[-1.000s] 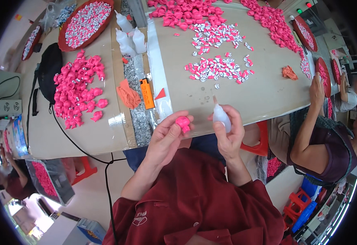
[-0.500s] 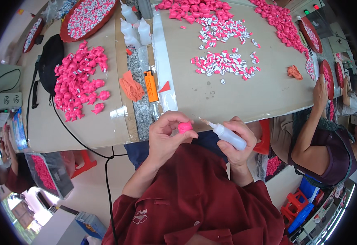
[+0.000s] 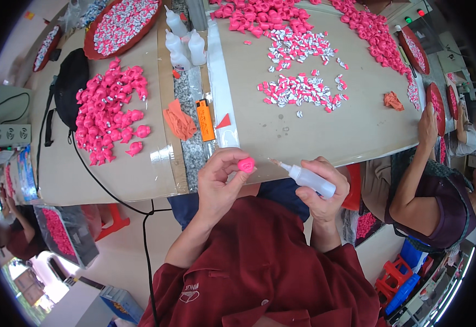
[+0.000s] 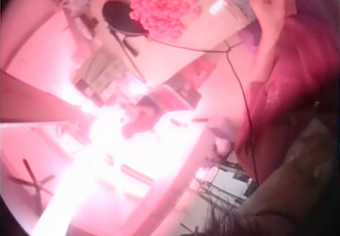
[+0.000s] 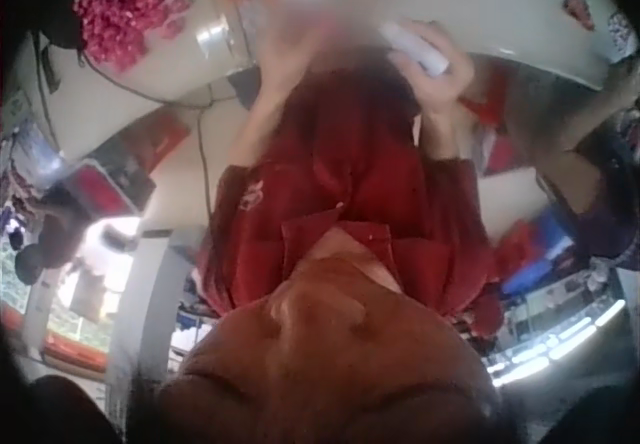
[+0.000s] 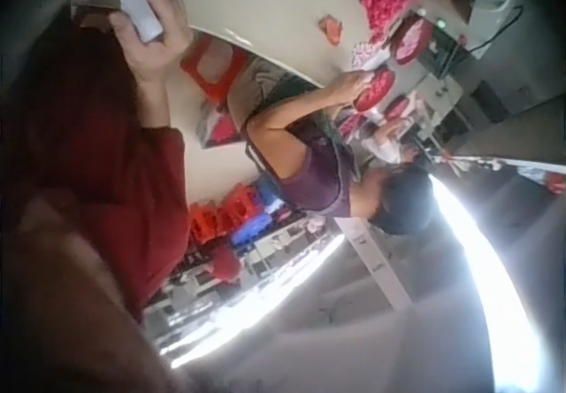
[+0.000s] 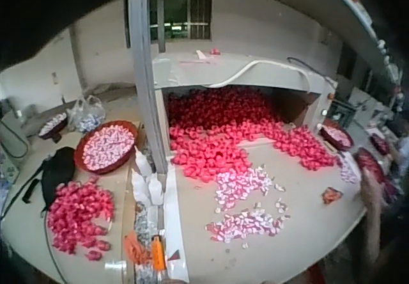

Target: The person repeatedly picks up small pink and white components from a table, applies glue from a small bottle to the pink piece, and attaches a white piece to form a finished unit. The person places completed units into a growing pile on the table. Another person works at the same table in the background.

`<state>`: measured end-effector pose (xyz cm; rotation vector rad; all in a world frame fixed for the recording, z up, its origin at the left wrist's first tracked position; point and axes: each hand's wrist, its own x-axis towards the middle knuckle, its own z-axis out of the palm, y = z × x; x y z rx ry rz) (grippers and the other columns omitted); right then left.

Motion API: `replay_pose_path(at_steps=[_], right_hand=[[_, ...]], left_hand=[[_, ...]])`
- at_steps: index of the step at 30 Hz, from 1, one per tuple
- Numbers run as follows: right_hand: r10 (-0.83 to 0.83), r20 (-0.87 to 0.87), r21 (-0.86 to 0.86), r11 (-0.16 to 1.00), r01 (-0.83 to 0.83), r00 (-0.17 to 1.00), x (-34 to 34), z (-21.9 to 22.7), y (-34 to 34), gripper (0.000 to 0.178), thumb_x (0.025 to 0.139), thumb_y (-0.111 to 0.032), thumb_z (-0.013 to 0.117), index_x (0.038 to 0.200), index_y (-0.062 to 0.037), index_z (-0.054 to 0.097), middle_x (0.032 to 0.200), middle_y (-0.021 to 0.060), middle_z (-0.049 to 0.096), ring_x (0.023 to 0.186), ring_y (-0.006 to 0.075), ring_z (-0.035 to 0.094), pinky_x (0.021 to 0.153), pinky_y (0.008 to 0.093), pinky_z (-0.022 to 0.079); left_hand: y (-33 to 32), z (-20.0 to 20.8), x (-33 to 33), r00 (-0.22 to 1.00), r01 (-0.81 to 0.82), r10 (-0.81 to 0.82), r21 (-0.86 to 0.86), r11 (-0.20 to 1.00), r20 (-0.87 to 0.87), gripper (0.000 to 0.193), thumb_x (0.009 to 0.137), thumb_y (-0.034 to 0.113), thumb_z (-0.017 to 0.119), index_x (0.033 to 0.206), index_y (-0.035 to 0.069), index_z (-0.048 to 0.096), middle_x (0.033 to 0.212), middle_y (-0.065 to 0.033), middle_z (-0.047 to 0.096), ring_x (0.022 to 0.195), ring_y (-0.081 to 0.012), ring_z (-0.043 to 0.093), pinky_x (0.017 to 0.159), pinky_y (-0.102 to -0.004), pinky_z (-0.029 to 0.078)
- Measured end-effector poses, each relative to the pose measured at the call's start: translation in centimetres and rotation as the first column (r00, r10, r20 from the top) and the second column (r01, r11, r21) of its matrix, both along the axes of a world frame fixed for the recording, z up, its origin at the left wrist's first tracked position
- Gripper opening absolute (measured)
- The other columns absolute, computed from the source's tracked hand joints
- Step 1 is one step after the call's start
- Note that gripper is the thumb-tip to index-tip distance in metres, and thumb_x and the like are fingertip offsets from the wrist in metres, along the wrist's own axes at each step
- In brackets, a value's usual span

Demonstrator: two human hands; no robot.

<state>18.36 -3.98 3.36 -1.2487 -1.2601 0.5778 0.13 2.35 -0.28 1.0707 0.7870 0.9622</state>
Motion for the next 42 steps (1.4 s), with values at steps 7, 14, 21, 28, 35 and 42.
replay_pose_path(at_steps=[7, 14, 21, 28, 35, 42], right_hand=[[-0.008, -0.065, -0.063, 0.998, 0.004, 0.998, -0.6, -0.7, -0.7, 0.041, 0.064, -0.017, 0.078, 0.096, 0.0037, 0.063, 0.063, 0.004, 0.053, 0.054, 0.0117, 0.045, 0.048, 0.0237, 0.033], [0.048, 0.026, -0.042, 0.998, -0.047, 0.999, -0.4, -0.3, -0.5, 0.04, 0.064, -0.017, 0.078, 0.096, 0.0029, 0.063, 0.062, 0.0039, 0.054, 0.052, 0.0116, 0.045, 0.046, 0.0238, 0.033], [0.03, 0.043, -0.157, 0.987, -0.023, 0.999, -0.9, 0.1, -0.6, 0.044, 0.069, -0.03, 0.075, 0.092, 0.0058, 0.063, 0.062, 0.0049, 0.054, 0.056, 0.0125, 0.046, 0.049, 0.0238, 0.033], [0.033, 0.045, -0.166, 0.986, -0.025, 0.998, -1.0, -0.1, -0.5, 0.04, 0.069, -0.026, 0.074, 0.092, 0.0051, 0.064, 0.061, 0.0035, 0.052, 0.053, 0.0107, 0.043, 0.047, 0.0229, 0.03], [0.053, 0.065, -0.15, 0.988, -0.043, 0.996, -0.8, 0.0, -0.2, 0.034, 0.061, -0.008, 0.077, 0.092, 0.0018, 0.065, 0.062, 0.0044, 0.056, 0.05, 0.0115, 0.045, 0.044, 0.0238, 0.033], [0.057, 0.077, -0.147, 0.988, -0.046, 0.995, -0.6, 0.2, -0.3, 0.033, 0.061, -0.006, 0.076, 0.091, 0.0021, 0.065, 0.063, 0.005, 0.057, 0.05, 0.0116, 0.045, 0.044, 0.0239, 0.033]], left_hand=[[0.0, 0.9, -1.1, 0.995, 0.096, -0.088, -0.201, 0.975, 0.052, 0.033, 0.074, -0.009, 0.064, 0.103, -0.005, 0.051, 0.108, -0.0148, 0.055, 0.092, -0.02, 0.061, 0.078, -0.028, 0.053], [-0.1, -0.1, -1.3, 0.994, 0.09, -0.094, -0.07, 0.993, -0.062, 0.034, 0.077, -0.008, 0.061, 0.11, -0.002, 0.058, 0.111, -0.0106, 0.053, 0.093, -0.0156, 0.059, 0.081, -0.0244, 0.051], [-0.1, -0.5, -1.5, 0.981, 0.112, -0.106, 0.029, 0.993, -0.163, 0.031, 0.082, -0.003, 0.057, 0.113, -0.005, 0.055, 0.104, -0.0108, 0.054, 0.09, -0.0211, 0.061, 0.079, -0.0279, 0.052], [-0.3, -0.4, -1.2, 0.99, 0.057, -0.061, -0.03, 0.998, -0.128, 0.03, 0.08, -0.003, 0.06, 0.11, 0.003, 0.061, 0.104, -0.0066, 0.058, 0.09, -0.0111, 0.057, 0.077, -0.0218, 0.047], [-0.2, 0.1, -1.1, 0.984, 0.062, -0.06, 0.009, 0.998, -0.167, 0.031, 0.08, -0.003, 0.06, 0.11, 0.004, 0.061, 0.104, -0.0065, 0.058, 0.088, -0.0104, 0.057, 0.075, -0.0212, 0.047], [-0.1, -0.2, -1.4, 0.965, 0.088, -0.059, 0.103, 0.991, -0.254, 0.031, 0.08, -0.005, 0.059, 0.111, 0.001, 0.059, 0.108, -0.0076, 0.054, 0.092, -0.0133, 0.058, 0.078, -0.0219, 0.049]])
